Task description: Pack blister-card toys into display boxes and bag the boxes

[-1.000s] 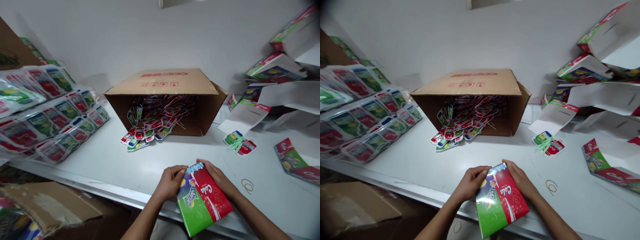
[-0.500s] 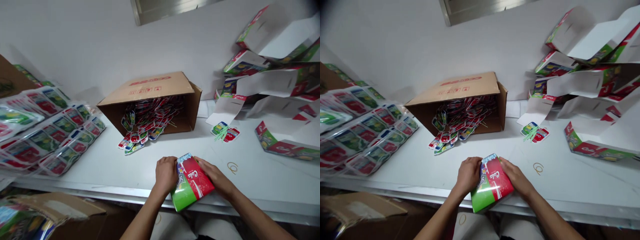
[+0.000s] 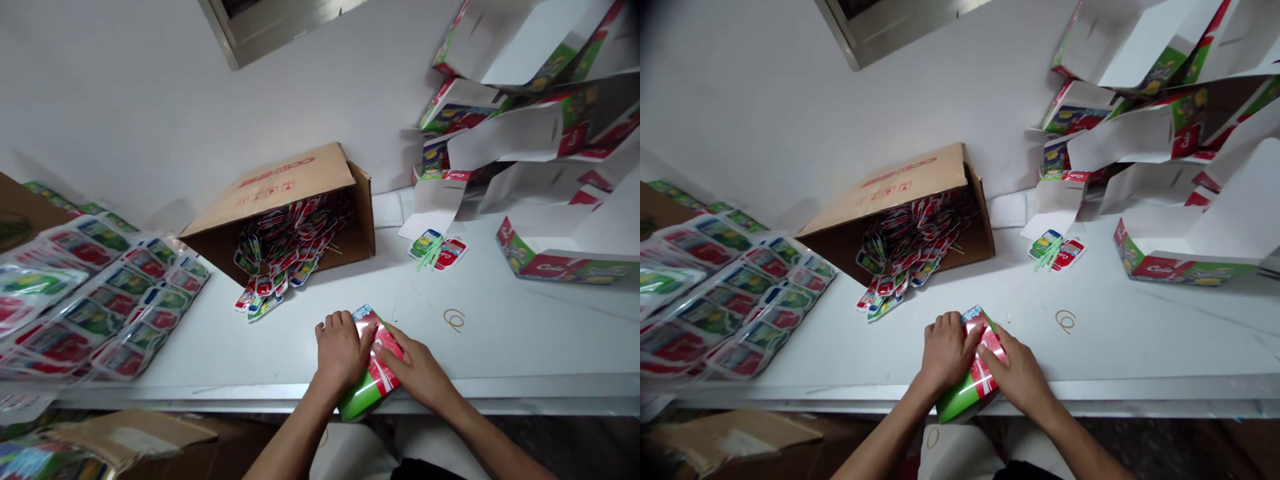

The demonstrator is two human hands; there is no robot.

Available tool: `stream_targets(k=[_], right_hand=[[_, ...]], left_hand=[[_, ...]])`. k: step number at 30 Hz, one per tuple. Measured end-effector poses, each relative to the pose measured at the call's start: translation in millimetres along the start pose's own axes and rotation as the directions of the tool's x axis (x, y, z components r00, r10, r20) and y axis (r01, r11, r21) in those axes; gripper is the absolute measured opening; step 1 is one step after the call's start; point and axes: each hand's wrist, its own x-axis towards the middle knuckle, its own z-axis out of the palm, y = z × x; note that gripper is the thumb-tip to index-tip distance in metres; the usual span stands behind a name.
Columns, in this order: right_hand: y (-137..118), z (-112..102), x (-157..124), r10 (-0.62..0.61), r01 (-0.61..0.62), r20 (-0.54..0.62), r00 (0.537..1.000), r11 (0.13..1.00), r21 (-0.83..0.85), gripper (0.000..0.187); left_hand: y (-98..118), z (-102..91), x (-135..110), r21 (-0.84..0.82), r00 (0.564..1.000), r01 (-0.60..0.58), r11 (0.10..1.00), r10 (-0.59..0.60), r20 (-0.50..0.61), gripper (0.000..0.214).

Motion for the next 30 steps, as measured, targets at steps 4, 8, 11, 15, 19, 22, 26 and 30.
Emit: stream_targets(k=[4, 8, 11, 15, 19, 22, 26, 30], right_hand=[[0.7, -1.6, -0.5, 0.0, -0.001, -0.013, 1.0, 0.999, -0.04, 0.051], [3.5, -2.7, 0.7, 0.033, -0.034, -0.009, 0.999, 0.998, -0.061, 0.065], [7.3, -1.7, 2.9, 0.029, -0.029, 0.003, 1.0, 0.999, -0.016, 0.067], [13.3, 1.7, 5.9, 0.046, -0.045, -0.007, 0.999, 0.994, 0.1, 0.058], [12.4, 4.1, 6.8, 0.048, -0.043, -0.036, 0.998, 0.993, 0.11, 0.054], [6.4, 2.9, 6.0, 0.043, -0.043, -0.035, 0.998, 0.999, -0.006, 0.055], [-0.1, -1.1, 4.0, 0.001, -0.006, -0.036, 0.999, 0.992, -0.124, 0.051], [-2.9, -4.2, 2.7, -0.081, 0.079, -0.008, 0.997, 0.991, -0.107, 0.043]], left_hand=[[0.1, -1.9, 1.3, -0.016, 1.0, 0.003, 1.0, -0.003, 0.023, 0.051], [-1.6, -3.2, 1.6, -0.071, 1.0, -0.001, 0.997, 0.001, 0.012, 0.048], [-0.8, -3.3, 1.2, -0.053, 1.0, -0.002, 0.999, 0.004, 0.023, 0.044], [2.7, -1.8, 1.3, 0.021, 1.0, -0.002, 1.0, 0.002, 0.014, 0.047], [5.9, 0.1, 1.5, 0.088, 1.0, -0.007, 0.996, 0.007, 0.005, 0.05], [7.0, 0.2, 0.8, 0.104, 1.0, -0.011, 0.995, 0.012, -0.004, 0.05], [6.7, -1.0, -0.8, 0.097, 1.0, -0.013, 0.995, 0.015, -0.01, 0.049], [6.5, -1.4, -1.7, 0.076, 1.0, -0.017, 0.997, 0.019, -0.021, 0.05]])
